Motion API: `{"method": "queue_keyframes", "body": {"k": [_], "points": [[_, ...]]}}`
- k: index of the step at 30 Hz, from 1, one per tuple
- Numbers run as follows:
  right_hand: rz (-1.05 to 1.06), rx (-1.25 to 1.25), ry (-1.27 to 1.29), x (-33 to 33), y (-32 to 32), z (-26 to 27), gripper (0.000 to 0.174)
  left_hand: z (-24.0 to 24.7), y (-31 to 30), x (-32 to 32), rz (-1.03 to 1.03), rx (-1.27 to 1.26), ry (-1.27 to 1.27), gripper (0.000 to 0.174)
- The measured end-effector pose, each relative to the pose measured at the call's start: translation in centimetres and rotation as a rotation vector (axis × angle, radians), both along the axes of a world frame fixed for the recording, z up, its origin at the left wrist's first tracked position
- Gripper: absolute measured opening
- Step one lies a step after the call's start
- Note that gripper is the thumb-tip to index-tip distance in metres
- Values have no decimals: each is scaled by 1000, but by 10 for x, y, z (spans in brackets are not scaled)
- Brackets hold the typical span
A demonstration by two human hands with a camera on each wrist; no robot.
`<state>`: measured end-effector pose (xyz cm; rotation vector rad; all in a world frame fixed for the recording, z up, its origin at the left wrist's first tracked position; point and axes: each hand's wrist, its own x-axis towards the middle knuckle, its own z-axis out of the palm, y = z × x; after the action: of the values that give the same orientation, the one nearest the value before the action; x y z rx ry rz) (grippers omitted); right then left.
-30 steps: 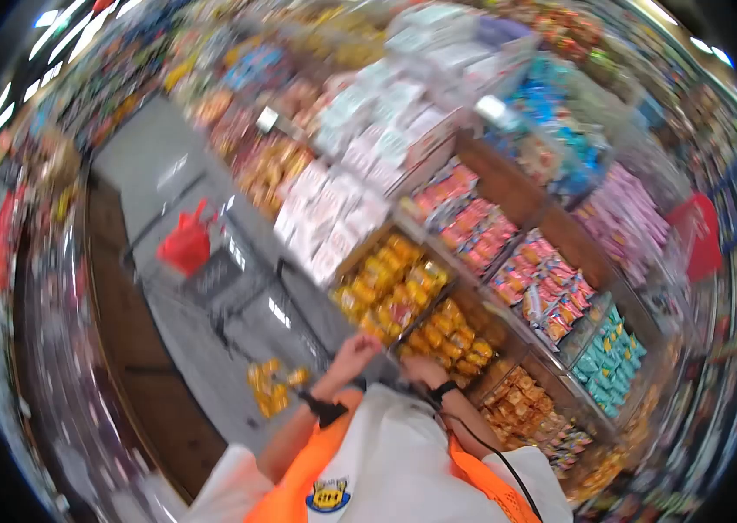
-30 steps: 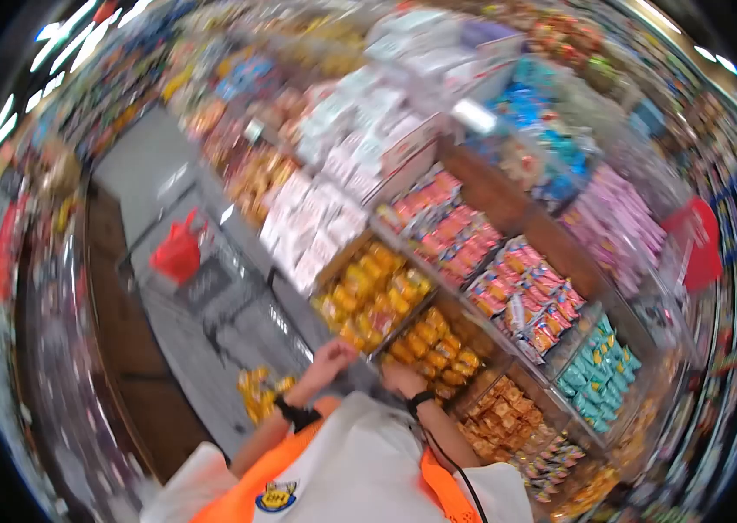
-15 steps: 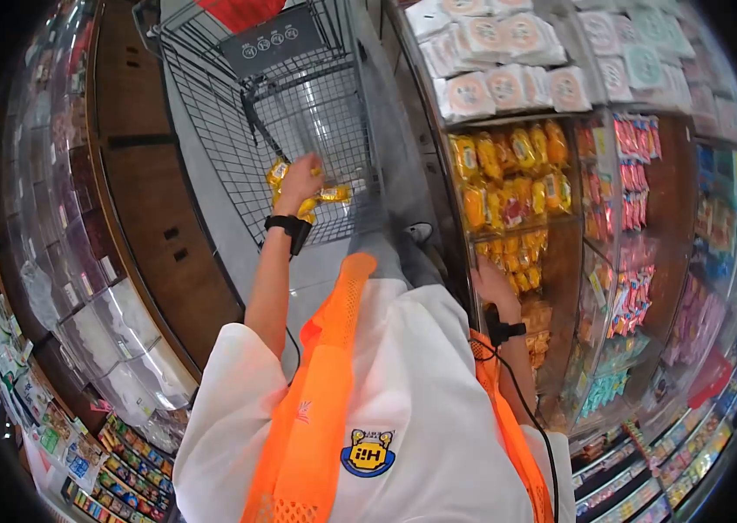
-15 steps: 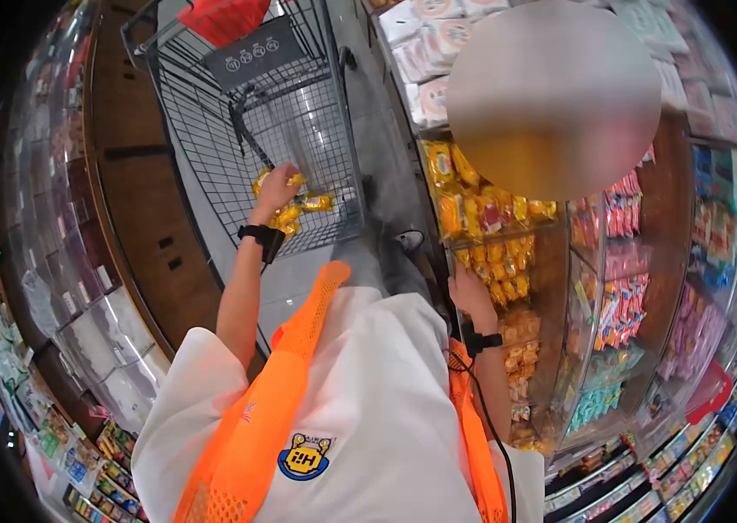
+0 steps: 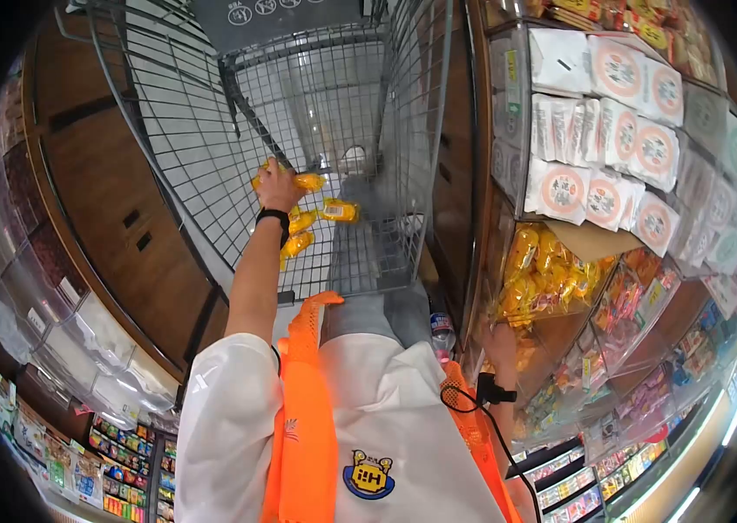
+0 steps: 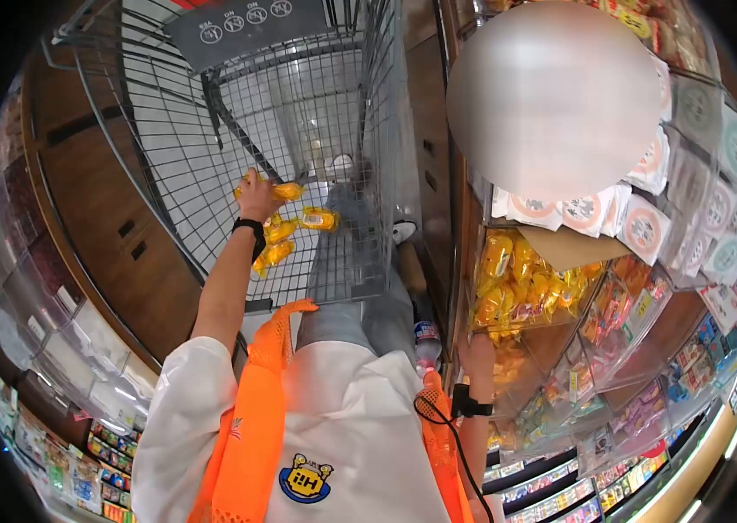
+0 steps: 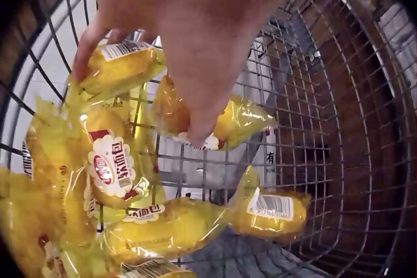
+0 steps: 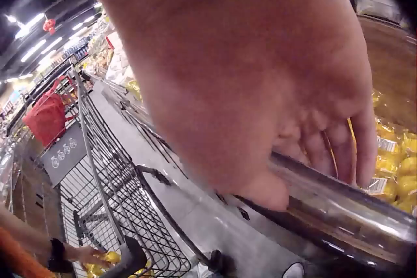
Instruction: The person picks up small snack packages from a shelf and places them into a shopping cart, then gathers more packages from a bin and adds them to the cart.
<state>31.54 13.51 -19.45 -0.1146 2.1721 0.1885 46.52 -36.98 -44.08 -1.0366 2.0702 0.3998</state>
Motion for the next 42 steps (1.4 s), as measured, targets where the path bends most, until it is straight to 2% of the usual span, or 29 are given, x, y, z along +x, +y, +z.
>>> {"method": "queue_keyframes", "body": {"k": [2, 5, 8, 11, 12, 15, 16, 18, 19, 21, 23, 25, 27, 28, 30, 32, 33, 34, 36, 37, 39, 40, 41, 42], "points": [[8, -6, 45, 1, -5, 0, 48, 5, -8, -10, 0, 15, -5, 48], [4, 22, 84, 9, 5, -1, 48, -8, -11, 3, -68, 9, 57, 50], [-24, 13, 57, 8, 10, -4, 47, 3, -23, 7, -11, 51, 108, 49], [-51, 6, 59, 3, -3, 4, 43, 9, -32, 12, 145, 36, 300, 50], [-64, 6, 72, 4, -9, 8, 42, 28, -32, 3, 179, 8, 417, 55], [-52, -170, 61, -1, -8, 19, 43, 45, -33, -7, 753, 337, 697, 59], [-81, -196, 34, -10, -9, 25, 43, 119, -26, -41, 960, 604, 655, 57], [-154, -241, -19, -19, -11, 55, 43, 204, -6, -73, 997, 918, 635, 52], [-160, -400, 26, -26, -16, 75, 42, 237, 7, -85, 991, 1085, 604, 50], [-203, -697, 149, -43, -32, 117, 42, 291, 46, -110, 772, 1202, 565, 50], [-213, -891, 235, -51, -35, 139, 47, 332, 92, -140, 463, 1270, 430, 50], [-130, -1002, 292, -65, -44, 182, 52, 362, 153, -172, 235, 1337, 403, 46], [-79, -1132, 273, -58, -26, 182, 56, 394, 218, -181, 3, 1404, 377, 43], [-155, -1097, 241, -51, -23, 194, 58, 400, 238, -189, -146, 1359, 375, 39], [-252, -1040, 164, -53, -1, 225, 61, 397, 276, -196, -259, 1395, 319, 38], [-261, -1175, 356, -40, 33, 201, 56, 406, 301, -202, -397, 1363, 336, 41], [-263, -1244, 445, -32, 45, 191, 54, 410, 312, -206, -385, 1368, 301, 44], [-293, -1214, 502, -25, 54, 206, 53, 411, 322, -208, -370, 1370, 259, 47], [-553, -1439, 233, -19, 72, 202, 58, 418, 340, -207, -335, 1383, 213, 51], [-672, -1546, 88, -21, 83, 198, 60, 418, 347, -210, -488, 1306, 310, 49], [-973, -1415, 67, -23, 118, 172, 64, 411, 355, -212, -770, 1140, 503, 44], [-1116, -1341, 46, -20, 139, 149, 66, 404, 358, -211, -720, 1131, 582, 40], [-1190, -1112, 177, -10, 166, 89, 66, 398, 356, -211, -744, 1084, 648, 39], [-1251, -961, 188, -6, 187, 63, 65, 392, 352, -213, -770, 1034, 714, 38]]}}
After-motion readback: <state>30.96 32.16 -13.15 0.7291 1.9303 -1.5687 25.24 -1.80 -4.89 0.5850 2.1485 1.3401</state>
